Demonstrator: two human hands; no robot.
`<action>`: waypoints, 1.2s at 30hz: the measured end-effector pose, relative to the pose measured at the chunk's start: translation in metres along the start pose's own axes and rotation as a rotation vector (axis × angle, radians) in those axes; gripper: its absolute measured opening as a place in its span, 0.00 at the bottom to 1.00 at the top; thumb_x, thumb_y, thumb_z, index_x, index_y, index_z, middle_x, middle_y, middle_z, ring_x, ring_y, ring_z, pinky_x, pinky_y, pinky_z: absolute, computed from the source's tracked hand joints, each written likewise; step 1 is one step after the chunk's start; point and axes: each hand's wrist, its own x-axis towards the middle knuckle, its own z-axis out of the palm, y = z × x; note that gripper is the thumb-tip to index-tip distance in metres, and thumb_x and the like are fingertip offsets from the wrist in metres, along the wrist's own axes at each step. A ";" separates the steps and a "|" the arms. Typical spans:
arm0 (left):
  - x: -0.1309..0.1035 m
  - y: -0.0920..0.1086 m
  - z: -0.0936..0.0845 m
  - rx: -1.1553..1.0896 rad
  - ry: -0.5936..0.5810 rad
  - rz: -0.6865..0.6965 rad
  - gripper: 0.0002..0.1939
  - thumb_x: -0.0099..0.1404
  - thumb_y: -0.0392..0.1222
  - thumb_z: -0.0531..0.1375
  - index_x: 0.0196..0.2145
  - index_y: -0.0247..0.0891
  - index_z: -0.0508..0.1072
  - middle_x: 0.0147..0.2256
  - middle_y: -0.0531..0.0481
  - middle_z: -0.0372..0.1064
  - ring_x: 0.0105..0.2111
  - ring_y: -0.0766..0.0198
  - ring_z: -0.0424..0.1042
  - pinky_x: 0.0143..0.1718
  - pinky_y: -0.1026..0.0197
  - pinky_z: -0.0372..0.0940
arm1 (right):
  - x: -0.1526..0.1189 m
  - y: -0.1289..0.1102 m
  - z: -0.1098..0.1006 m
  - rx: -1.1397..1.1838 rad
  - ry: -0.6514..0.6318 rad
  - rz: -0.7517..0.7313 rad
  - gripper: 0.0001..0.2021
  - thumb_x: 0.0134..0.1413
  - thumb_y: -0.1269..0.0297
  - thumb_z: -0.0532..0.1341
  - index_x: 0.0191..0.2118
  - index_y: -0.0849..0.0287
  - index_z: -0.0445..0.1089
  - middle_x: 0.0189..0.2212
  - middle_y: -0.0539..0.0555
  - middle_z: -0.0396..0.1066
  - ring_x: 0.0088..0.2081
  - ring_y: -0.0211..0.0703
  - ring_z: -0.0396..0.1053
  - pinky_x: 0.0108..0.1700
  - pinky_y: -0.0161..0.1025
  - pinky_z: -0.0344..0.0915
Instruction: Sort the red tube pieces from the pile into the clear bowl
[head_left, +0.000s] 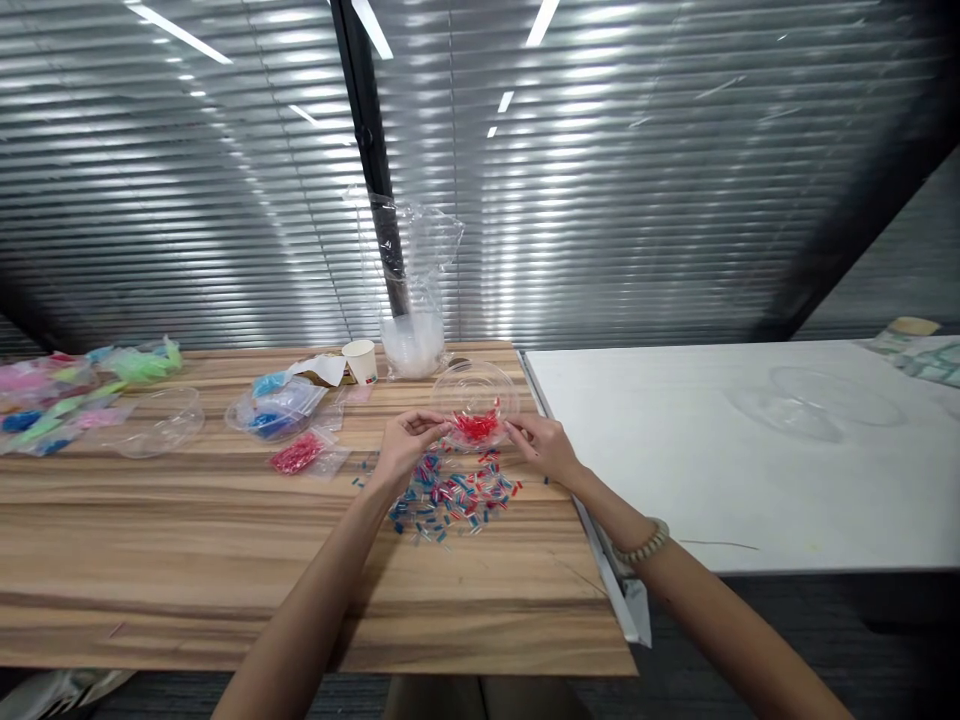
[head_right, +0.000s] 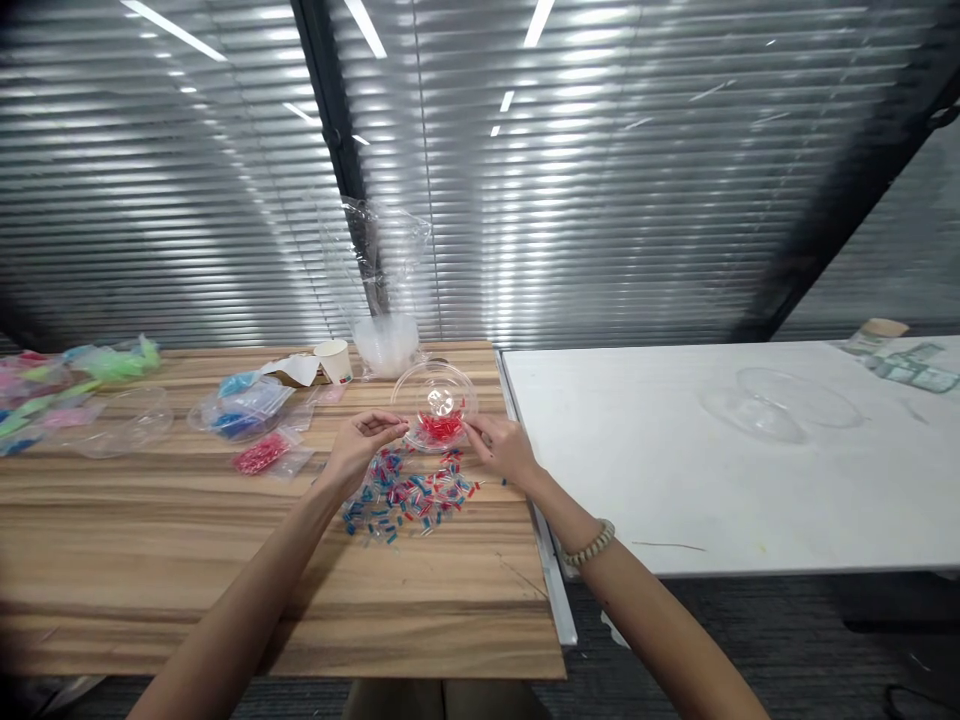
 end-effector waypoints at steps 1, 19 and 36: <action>0.000 0.000 0.000 -0.001 0.005 0.001 0.20 0.39 0.48 0.71 0.26 0.32 0.71 0.29 0.45 0.74 0.33 0.59 0.72 0.38 0.58 0.66 | 0.000 0.000 0.000 0.001 -0.001 -0.003 0.10 0.58 0.66 0.53 0.40 0.57 0.71 0.32 0.52 0.75 0.26 0.37 0.70 0.29 0.34 0.65; 0.005 -0.013 -0.001 -0.002 0.000 0.013 0.20 0.40 0.47 0.70 0.29 0.33 0.73 0.28 0.47 0.73 0.31 0.63 0.72 0.36 0.60 0.67 | 0.001 -0.002 -0.001 0.025 -0.006 -0.026 0.09 0.58 0.68 0.54 0.40 0.58 0.70 0.35 0.53 0.75 0.32 0.39 0.72 0.33 0.34 0.67; 0.007 -0.019 -0.008 0.639 0.105 0.471 0.05 0.59 0.34 0.55 0.29 0.35 0.71 0.31 0.49 0.71 0.33 0.63 0.69 0.37 0.62 0.62 | 0.001 -0.002 -0.001 0.029 -0.007 -0.024 0.09 0.58 0.68 0.54 0.41 0.59 0.70 0.36 0.54 0.75 0.32 0.39 0.72 0.33 0.35 0.68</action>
